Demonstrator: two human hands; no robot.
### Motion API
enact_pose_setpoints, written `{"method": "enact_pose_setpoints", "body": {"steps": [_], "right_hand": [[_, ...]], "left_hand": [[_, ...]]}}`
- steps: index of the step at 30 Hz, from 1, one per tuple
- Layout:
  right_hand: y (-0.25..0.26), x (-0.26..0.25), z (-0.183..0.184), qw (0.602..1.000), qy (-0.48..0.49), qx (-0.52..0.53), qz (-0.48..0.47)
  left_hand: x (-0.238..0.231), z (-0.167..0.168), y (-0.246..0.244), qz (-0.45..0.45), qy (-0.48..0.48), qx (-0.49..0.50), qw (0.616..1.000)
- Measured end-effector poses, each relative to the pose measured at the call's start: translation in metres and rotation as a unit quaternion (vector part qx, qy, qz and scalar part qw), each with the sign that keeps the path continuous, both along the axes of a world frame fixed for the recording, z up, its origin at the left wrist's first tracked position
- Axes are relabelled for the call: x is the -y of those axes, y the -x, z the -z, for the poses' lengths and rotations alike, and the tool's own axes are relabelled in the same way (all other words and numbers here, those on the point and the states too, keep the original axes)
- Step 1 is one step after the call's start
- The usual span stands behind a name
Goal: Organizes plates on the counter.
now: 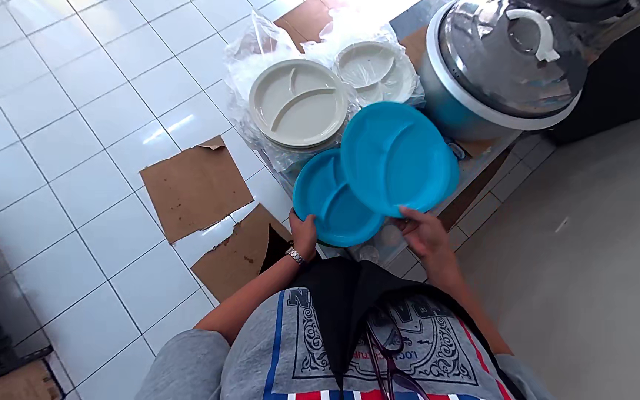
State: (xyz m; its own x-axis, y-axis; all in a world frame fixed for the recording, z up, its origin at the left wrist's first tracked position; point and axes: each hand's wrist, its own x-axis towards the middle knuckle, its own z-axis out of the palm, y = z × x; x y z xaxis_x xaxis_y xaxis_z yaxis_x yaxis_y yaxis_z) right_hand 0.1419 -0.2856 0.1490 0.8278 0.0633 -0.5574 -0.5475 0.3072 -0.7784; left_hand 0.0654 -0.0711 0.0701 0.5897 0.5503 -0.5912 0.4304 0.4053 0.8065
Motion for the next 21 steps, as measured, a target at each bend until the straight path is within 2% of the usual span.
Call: {"method": "enact_pose_setpoints", "body": {"steps": [3, 5, 7, 8, 10, 11, 12, 13, 15, 17, 19, 21], "right_hand": [[0.039, -0.023, 0.009, 0.999, -0.041, -0.024, -0.018], [0.059, -0.035, 0.020, 0.997, -0.044, -0.043, -0.056], [0.067, -0.032, 0.030, 0.979, 0.040, -0.032, -0.199], [0.064, -0.025, 0.032, 0.945, 0.088, -0.012, -0.314], [0.053, -0.007, 0.030, 0.838, 0.173, 0.049, -0.516], [0.047, 0.002, 0.028, 0.789, 0.208, 0.077, -0.573], [0.040, 0.011, 0.023, 0.758, 0.245, 0.094, -0.597], [0.033, 0.016, 0.015, 0.750, 0.285, 0.101, -0.589], [0.017, 0.021, 0.004, 0.774, 0.387, 0.128, -0.484], [-0.008, 0.020, 0.018, 0.787, 0.457, 0.185, -0.371], [-0.033, 0.011, 0.042, 0.798, 0.468, 0.207, -0.318], [-0.042, -0.004, 0.054, 0.803, 0.467, 0.189, -0.317]], "left_hand": [[-0.003, -0.010, 0.004, 0.034, -0.025, -0.070, 0.997], [-0.010, -0.012, 0.006, 0.023, 0.010, -0.084, 0.996], [-0.014, -0.011, 0.010, 0.014, 0.055, -0.067, 0.996], [-0.015, -0.011, 0.013, 0.012, 0.074, -0.056, 0.996], [-0.014, -0.010, 0.020, 0.011, 0.091, -0.053, 0.994], [-0.013, -0.008, 0.023, 0.016, 0.093, -0.056, 0.994], [-0.012, -0.007, 0.024, 0.017, 0.090, -0.059, 0.994], [-0.011, -0.005, 0.025, 0.014, 0.083, -0.058, 0.995], [-0.013, -0.002, 0.022, 0.003, 0.065, -0.048, 0.997], [-0.014, 0.003, 0.016, -0.001, 0.024, -0.032, 0.999], [-0.016, 0.013, 0.009, -0.026, -0.029, -0.030, 0.999], [-0.019, 0.019, 0.005, -0.065, -0.033, -0.008, 0.997]]}}
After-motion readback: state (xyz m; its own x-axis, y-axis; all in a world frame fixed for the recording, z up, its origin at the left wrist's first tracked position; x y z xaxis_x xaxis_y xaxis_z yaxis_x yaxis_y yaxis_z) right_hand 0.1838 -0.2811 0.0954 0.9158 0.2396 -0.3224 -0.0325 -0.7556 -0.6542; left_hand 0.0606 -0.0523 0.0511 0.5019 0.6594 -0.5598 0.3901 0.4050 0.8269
